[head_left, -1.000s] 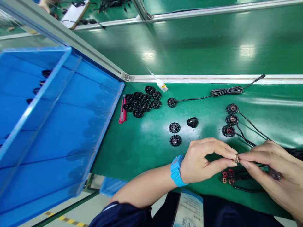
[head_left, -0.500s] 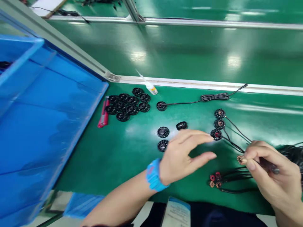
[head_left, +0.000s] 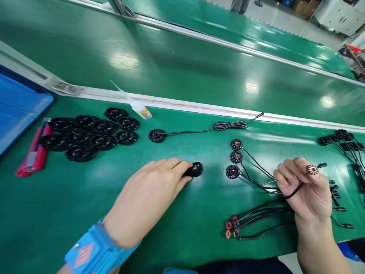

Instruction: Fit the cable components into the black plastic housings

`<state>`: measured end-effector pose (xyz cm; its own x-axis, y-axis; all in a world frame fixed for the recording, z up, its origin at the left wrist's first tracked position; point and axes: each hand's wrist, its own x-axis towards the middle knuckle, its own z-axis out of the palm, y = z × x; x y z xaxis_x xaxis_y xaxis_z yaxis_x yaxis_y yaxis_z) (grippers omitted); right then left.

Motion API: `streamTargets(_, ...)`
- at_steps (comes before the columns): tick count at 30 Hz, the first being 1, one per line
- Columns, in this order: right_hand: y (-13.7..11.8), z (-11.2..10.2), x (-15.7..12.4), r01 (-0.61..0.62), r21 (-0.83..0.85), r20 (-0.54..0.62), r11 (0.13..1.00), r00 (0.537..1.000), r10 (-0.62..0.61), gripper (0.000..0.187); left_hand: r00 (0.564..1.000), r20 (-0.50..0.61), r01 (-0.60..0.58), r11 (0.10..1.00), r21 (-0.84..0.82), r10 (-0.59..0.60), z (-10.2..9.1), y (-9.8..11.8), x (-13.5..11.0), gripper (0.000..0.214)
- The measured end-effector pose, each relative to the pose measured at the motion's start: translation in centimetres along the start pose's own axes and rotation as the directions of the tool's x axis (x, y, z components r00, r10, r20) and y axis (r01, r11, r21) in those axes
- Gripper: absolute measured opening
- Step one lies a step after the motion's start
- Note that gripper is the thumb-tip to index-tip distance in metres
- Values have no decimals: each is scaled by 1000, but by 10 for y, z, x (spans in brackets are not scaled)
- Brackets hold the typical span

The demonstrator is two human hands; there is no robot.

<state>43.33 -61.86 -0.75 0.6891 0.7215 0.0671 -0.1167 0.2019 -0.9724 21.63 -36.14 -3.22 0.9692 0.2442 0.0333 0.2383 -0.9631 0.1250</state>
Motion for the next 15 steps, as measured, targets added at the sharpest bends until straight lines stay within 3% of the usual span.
streamTargets(4, -5, 2, 1, -23, 40, 8, 999, 1000, 22, 50, 999, 16, -28, 991, -130, 30, -2, 9, 4, 35)
streamTargets(7, -9, -3, -3, -43, 73, -1, 996, 999, 43, 44, 997, 67, -16, 969, -245, 33, -4, 17, 7, 31)
streamTargets(11, -2, -22, -11, -17, -68, 5, 998, 1000, 17, 36, 990, 125, -7, 931, -366, 57, 2, 24, 12, 30)
streamTargets(13, 6, -26, -16, 60, -178, 33, 982, 998, -55, 34, 989, 135, 4, 892, -453, 64, 8, 27, 13, 33)
streamTargets(15, 12, -22, -23, 219, -282, 60, 934, 976, -211, 24, 990, 132, 23, 851, -525, 55, 13, 29, 13, 37)
